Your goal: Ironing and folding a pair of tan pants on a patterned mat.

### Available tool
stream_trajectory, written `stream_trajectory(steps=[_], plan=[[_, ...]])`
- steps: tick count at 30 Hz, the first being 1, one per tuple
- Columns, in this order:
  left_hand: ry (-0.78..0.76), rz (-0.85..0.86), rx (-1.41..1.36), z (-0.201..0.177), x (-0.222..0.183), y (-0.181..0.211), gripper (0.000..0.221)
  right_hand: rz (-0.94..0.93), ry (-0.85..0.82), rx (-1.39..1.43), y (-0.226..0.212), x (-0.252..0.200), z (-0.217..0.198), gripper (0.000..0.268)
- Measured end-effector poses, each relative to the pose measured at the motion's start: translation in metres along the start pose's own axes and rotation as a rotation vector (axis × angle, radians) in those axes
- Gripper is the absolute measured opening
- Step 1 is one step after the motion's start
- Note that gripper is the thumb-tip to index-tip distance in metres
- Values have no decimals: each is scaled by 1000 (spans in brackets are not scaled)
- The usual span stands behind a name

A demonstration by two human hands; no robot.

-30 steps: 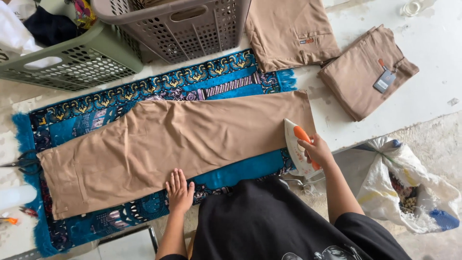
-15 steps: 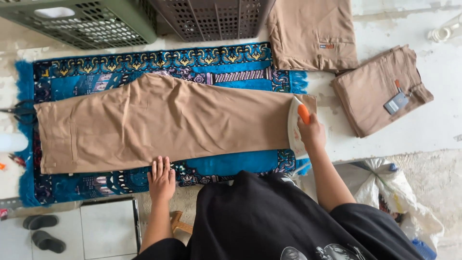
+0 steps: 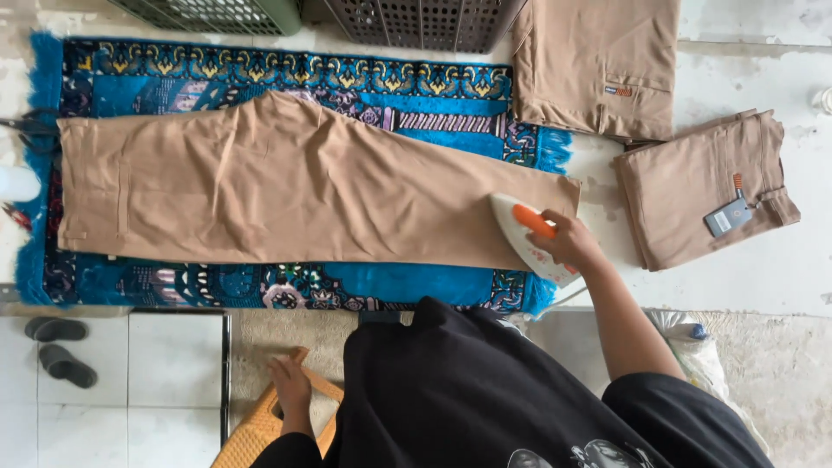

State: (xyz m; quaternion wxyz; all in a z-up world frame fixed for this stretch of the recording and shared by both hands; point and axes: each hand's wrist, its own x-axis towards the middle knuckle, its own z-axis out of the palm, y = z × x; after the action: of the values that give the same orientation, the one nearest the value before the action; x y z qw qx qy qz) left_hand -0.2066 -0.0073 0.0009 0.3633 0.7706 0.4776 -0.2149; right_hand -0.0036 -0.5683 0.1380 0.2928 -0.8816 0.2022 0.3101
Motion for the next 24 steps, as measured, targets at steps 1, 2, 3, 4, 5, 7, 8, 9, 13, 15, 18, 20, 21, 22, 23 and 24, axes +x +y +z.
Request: stream_trajectory(steps=[1, 2, 3, 4, 5, 7, 8, 9, 13, 15, 18, 20, 21, 22, 23, 24], plan=[[1, -12, 1, 2, 6, -19, 74, 1, -11, -6, 8, 13, 2, 40], [-63, -84, -16, 4, 10, -41, 74, -112, 13, -158, 15, 26, 6, 42], [-128, -155, -34, 5, 13, -64, 75, -227, 37, -307, 22, 38, 11, 44], [-125, -162, -40, 0, 1, -66, 75, -233, 31, -313, 16, 39, 7, 44], [-163, -357, 21, -6, -12, -67, 84, -230, 34, -319, 10, 40, 3, 42], [-202, -554, 71, -1, -26, -72, 95, -234, 39, -333, 0, 43, -7, 41], [-180, -546, 61, 1, -31, -80, 96, -201, 9, -322, -2, 41, -7, 46], [-159, -537, 52, 3, -36, -89, 96, -168, -20, -311, -5, 40, -7, 51], [-249, -449, 65, 20, -36, -89, 89, -244, -125, -408, 27, 46, 18, 71], [-327, -327, 62, 29, -31, -98, 95, -465, 94, -423, 35, 41, 28, 42], [-352, -327, 40, 38, -37, -83, 93, -96, 33, -309, -17, 25, -3, 53], [-341, -220, 87, 53, -16, -108, 96, -256, 124, -224, 23, 67, 14, 48], [-336, -97, 146, 60, -5, -120, 99, -404, 226, -124, 42, 88, 21, 44], [-324, -100, 134, 57, -11, -114, 99, -421, 222, -125, 30, 70, 22, 44], [-343, -103, 155, 54, -18, -108, 95, -458, 116, -134, 19, 51, 22, 43], [-360, -100, 166, 54, -21, -97, 92, -503, 17, -150, 4, 37, 17, 42]])
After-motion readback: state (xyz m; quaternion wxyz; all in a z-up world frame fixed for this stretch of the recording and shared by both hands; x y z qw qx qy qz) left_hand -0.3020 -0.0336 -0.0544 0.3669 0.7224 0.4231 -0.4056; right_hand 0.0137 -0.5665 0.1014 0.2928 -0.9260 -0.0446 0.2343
